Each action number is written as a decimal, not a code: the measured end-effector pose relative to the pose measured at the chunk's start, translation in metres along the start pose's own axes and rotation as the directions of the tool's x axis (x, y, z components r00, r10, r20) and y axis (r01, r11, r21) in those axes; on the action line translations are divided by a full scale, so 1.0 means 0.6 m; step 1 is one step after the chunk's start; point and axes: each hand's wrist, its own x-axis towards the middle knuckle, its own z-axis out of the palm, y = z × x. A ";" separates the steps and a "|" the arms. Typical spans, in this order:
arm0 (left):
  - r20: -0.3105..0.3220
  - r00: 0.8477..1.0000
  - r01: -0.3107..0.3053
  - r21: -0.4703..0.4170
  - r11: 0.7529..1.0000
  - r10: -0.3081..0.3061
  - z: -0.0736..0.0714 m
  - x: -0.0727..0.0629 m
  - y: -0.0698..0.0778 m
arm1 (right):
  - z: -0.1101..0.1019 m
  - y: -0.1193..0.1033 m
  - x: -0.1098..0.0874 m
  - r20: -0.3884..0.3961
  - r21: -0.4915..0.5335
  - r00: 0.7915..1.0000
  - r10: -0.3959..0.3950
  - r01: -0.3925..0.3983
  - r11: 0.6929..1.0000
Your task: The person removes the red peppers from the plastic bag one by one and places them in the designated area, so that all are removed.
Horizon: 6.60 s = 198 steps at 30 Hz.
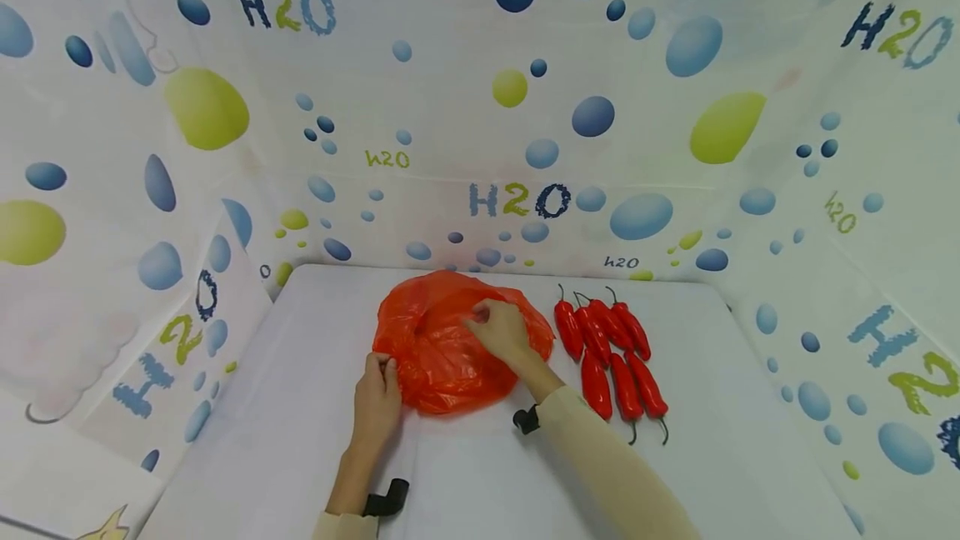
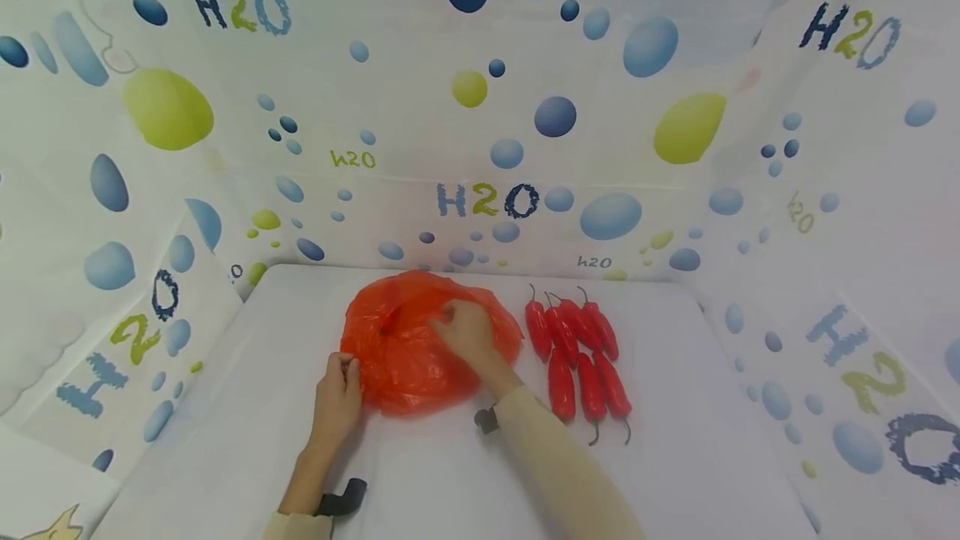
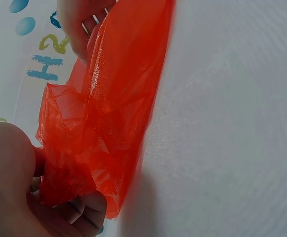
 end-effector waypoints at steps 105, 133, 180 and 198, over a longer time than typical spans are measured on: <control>0.023 1.000 -0.001 0.020 1.000 0.000 0.002 0.001 -0.003 | 0.092 -0.073 0.023 0.155 0.476 0.886 0.437 -0.454 0.753; -0.003 1.000 -0.022 0.025 0.999 0.022 0.004 0.000 -0.001 | 0.025 -0.050 -0.033 0.093 0.574 0.920 0.380 -0.362 0.735; 0.018 1.000 -0.016 0.027 1.000 0.016 0.006 0.002 -0.006 | -0.055 0.017 -0.135 0.019 0.722 0.926 0.377 -0.274 0.636; 0.018 1.000 0.004 0.039 0.999 -0.005 0.004 0.000 0.000 | -0.075 0.049 -0.189 -0.133 0.718 0.879 0.458 -0.233 0.656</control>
